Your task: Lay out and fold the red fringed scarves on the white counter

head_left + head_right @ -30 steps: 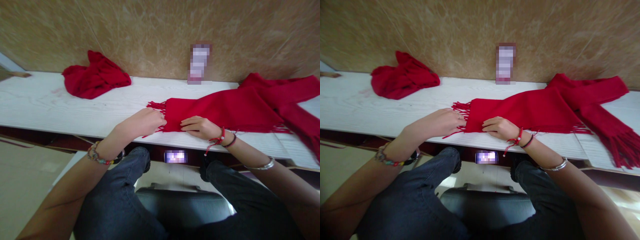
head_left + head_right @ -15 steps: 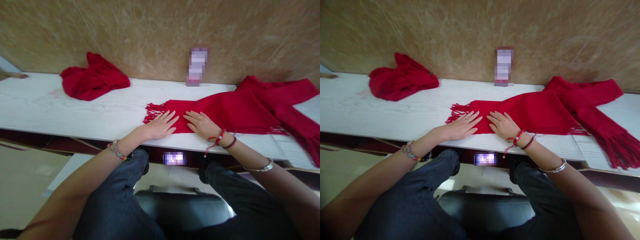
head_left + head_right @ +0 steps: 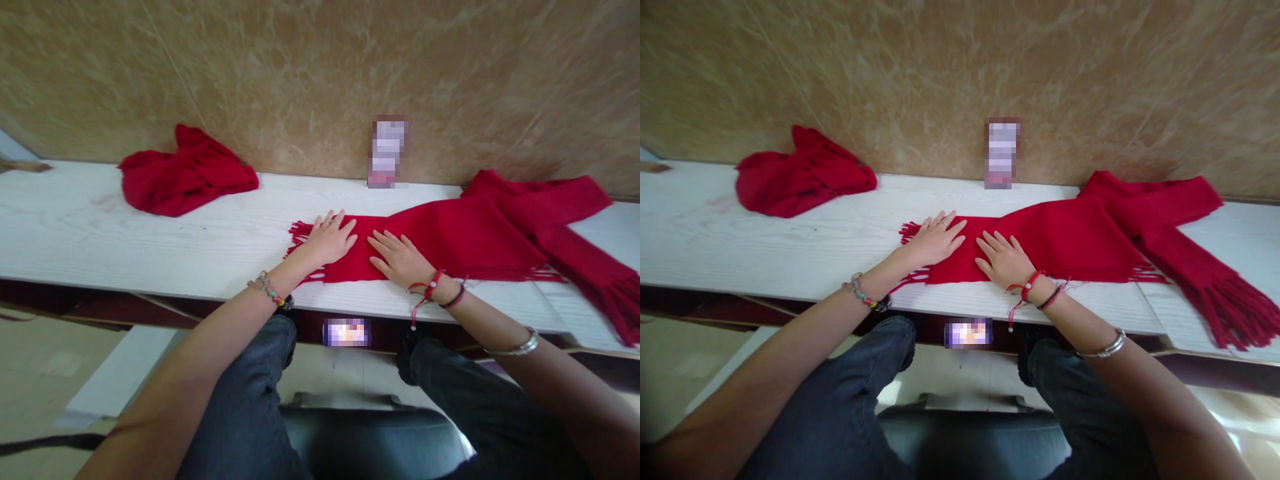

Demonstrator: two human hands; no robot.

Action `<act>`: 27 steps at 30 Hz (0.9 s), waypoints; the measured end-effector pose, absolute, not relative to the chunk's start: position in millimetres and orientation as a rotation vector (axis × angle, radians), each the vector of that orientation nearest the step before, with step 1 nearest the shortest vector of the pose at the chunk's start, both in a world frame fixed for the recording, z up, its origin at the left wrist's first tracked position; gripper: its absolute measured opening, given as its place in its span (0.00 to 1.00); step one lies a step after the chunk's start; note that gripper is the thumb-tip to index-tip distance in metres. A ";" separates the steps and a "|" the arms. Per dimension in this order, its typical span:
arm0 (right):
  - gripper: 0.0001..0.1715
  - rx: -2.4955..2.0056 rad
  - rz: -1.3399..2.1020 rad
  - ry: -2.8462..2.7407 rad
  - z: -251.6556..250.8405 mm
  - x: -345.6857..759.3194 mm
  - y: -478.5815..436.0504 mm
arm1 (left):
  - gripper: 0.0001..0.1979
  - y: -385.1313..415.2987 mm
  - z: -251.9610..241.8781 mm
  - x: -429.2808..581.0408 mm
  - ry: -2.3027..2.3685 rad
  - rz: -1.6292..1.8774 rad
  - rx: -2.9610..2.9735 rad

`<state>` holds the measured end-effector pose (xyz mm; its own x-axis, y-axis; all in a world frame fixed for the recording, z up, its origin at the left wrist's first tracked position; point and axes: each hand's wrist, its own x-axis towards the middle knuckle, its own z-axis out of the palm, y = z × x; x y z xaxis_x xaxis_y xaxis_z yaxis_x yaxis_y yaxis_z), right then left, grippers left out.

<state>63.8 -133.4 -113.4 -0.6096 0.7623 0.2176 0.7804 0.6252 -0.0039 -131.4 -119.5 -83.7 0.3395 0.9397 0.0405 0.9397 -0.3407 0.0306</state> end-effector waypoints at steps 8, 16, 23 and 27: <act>0.28 -1.323 -0.197 -2.605 -114.3 63.3 -134.1 | 0.15 -63.2 -75.2 -153.0 1.697 0.415 2.313; 0.30 -1.471 -0.178 -2.676 -107.0 60.1 -138.3 | 0.13 -52.3 -89.6 -168.7 1.933 0.671 2.407; 0.31 -1.487 -0.158 -2.679 -105.9 60.8 -138.1 | 0.14 -67.8 -80.0 -173.2 2.113 0.621 2.577; 0.30 -1.468 -0.163 -2.676 -106.8 61.2 -137.5 | 0.17 -82.4 -81.8 -165.3 1.626 0.451 2.870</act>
<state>61.2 -137.5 -106.8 -0.5359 0.8348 0.1257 0.8439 0.5338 0.0526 -165.3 -82.4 -81.8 0.4910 0.8091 0.3229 0.8597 -0.5099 -0.0298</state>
